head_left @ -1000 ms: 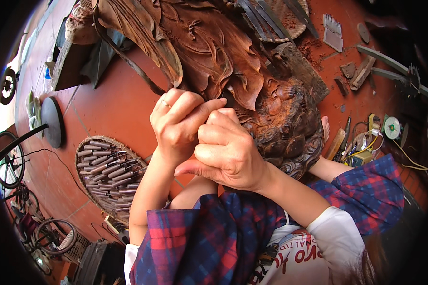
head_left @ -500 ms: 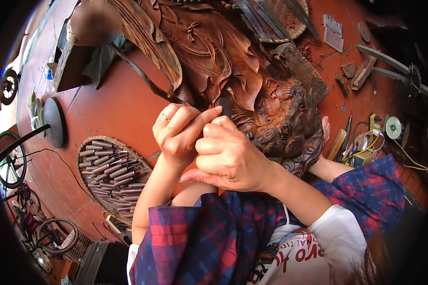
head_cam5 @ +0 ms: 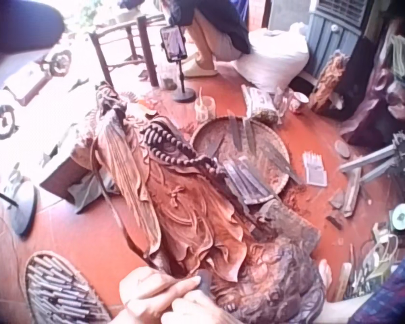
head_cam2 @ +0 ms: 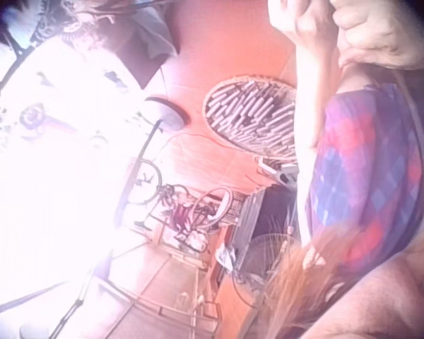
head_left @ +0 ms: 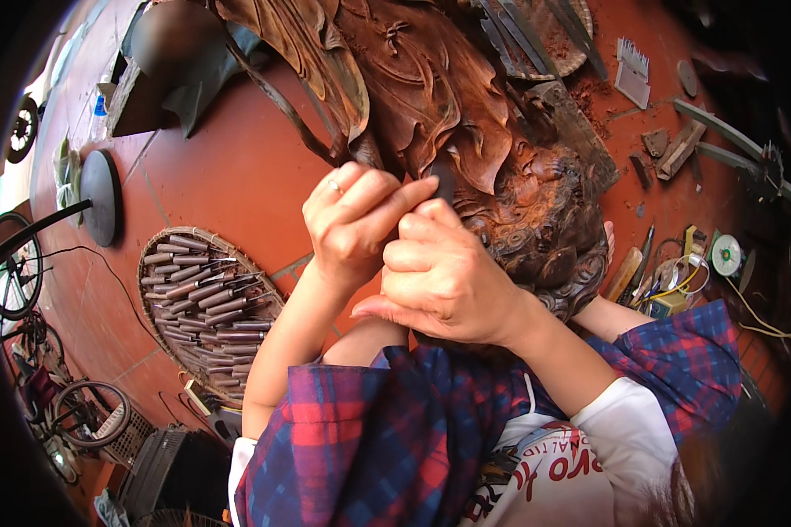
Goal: The person is carving a detailed wooden sculpture of a figure, likely a deity, using a small chisel and a mallet. They are seated on the floor, striking the chisel to refine the intricate details of the sculpture's robes and base.
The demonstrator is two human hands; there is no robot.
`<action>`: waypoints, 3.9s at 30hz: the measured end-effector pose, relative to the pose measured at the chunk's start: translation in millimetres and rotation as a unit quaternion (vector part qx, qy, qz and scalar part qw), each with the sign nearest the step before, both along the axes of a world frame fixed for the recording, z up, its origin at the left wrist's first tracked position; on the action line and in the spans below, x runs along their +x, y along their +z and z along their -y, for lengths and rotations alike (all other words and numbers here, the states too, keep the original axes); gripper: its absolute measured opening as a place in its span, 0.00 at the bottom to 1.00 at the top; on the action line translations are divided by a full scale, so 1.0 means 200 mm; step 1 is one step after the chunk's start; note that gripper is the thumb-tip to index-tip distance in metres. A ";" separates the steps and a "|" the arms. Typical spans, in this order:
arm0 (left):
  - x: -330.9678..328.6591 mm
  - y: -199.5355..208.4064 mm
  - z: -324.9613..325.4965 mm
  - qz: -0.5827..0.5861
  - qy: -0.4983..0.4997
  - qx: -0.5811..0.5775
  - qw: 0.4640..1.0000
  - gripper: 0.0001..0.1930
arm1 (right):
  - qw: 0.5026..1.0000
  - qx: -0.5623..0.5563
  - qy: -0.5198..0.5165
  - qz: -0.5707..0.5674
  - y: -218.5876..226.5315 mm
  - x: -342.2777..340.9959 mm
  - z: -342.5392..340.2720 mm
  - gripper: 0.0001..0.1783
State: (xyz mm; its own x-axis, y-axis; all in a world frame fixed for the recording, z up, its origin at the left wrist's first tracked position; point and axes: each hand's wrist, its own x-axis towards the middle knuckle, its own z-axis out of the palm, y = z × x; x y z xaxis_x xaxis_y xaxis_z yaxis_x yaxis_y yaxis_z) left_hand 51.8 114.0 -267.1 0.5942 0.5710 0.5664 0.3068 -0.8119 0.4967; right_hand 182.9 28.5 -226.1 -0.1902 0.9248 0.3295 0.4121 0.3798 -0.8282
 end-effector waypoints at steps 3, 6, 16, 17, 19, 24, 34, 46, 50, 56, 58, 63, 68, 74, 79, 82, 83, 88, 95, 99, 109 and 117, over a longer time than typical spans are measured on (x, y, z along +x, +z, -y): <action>-0.01 -0.02 0.03 0.012 -0.006 0.005 1.000 0.16 | 1.000 -0.005 0.003 -0.009 0.00 -0.02 0.03 0.18; 0.03 0.02 -0.02 0.008 -0.028 0.006 1.000 0.16 | 1.000 0.017 -0.018 0.009 0.02 0.03 0.00 0.18; 0.03 -0.01 -0.04 0.012 -0.013 0.007 1.000 0.15 | 1.000 0.006 -0.017 0.016 0.01 0.03 -0.02 0.18; 0.04 -0.02 -0.04 0.016 -0.010 0.008 1.000 0.15 | 1.000 0.006 -0.013 0.014 0.00 0.02 -0.02 0.18; 0.00 -0.02 0.00 0.013 -0.013 -0.016 1.000 0.15 | 1.000 0.006 -0.005 0.011 -0.01 -0.01 0.01 0.18; -0.02 0.10 0.00 0.072 -0.065 -0.100 0.990 0.11 | 0.998 -0.005 0.012 -0.061 0.16 0.03 0.06 0.27; -0.06 0.08 0.10 0.015 -0.221 -0.410 0.885 0.07 | 0.957 -0.205 -0.171 -0.113 0.15 0.27 0.20 0.40; 0.01 0.01 0.05 0.056 -0.123 -0.036 0.990 0.17 | 0.976 -0.035 -0.135 0.168 0.17 0.03 0.14 0.18; 0.00 -0.03 0.11 0.112 -0.153 -0.173 0.967 0.16 | 0.983 0.058 -0.136 0.107 0.10 -0.07 0.07 0.19; -0.01 0.05 0.06 0.067 -0.164 -0.207 0.962 0.12 | 0.992 0.071 -0.091 0.049 0.05 -0.12 0.06 0.15; 0.02 -0.05 0.07 0.113 -0.159 -0.185 0.963 0.13 | 0.994 0.072 -0.078 0.032 0.03 -0.14 0.07 0.17; 0.03 -0.03 0.11 0.101 -0.071 -0.213 0.969 0.18 | 0.995 0.072 -0.030 0.063 0.00 -0.11 0.04 0.21; 0.05 0.00 0.09 0.084 0.062 -0.051 0.993 0.15 | 0.998 0.022 0.005 0.058 0.02 -0.07 0.01 0.20; 0.11 -0.01 0.06 0.048 0.095 -0.046 0.993 0.14 | 0.995 0.043 -0.070 0.060 -0.02 -0.07 -0.03 0.20; 0.09 0.00 0.08 0.028 0.106 -0.069 0.992 0.12 | 0.997 0.036 -0.071 0.013 -0.05 -0.10 -0.04 0.19; 0.05 0.01 0.08 0.018 0.094 -0.067 0.993 0.12 | 0.996 0.048 -0.078 -0.012 -0.02 -0.10 -0.04 0.22; 0.06 0.02 0.07 0.012 0.090 -0.061 0.994 0.12 | 0.996 0.044 -0.077 -0.019 -0.02 -0.10 -0.03 0.23; 0.08 0.01 0.07 0.012 0.106 -0.040 0.993 0.13 | 0.993 0.073 -0.095 -0.017 -0.06 -0.10 -0.06 0.23; 0.14 0.03 0.05 0.025 0.123 -0.031 0.992 0.11 | 0.993 0.077 -0.092 -0.004 -0.04 -0.04 -0.07 0.23; 0.09 -0.01 0.09 0.033 0.117 -0.033 0.992 0.11 | 0.995 0.061 -0.064 -0.041 -0.04 -0.06 -0.04 0.24; 0.08 -0.01 0.08 0.030 0.097 -0.040 0.994 0.13 | 0.996 0.052 -0.037 -0.056 -0.04 -0.03 -0.03 0.24; 0.08 0.02 0.09 0.022 0.094 -0.071 0.993 0.15 | 0.996 0.056 -0.042 -0.056 -0.04 -0.05 -0.04 0.24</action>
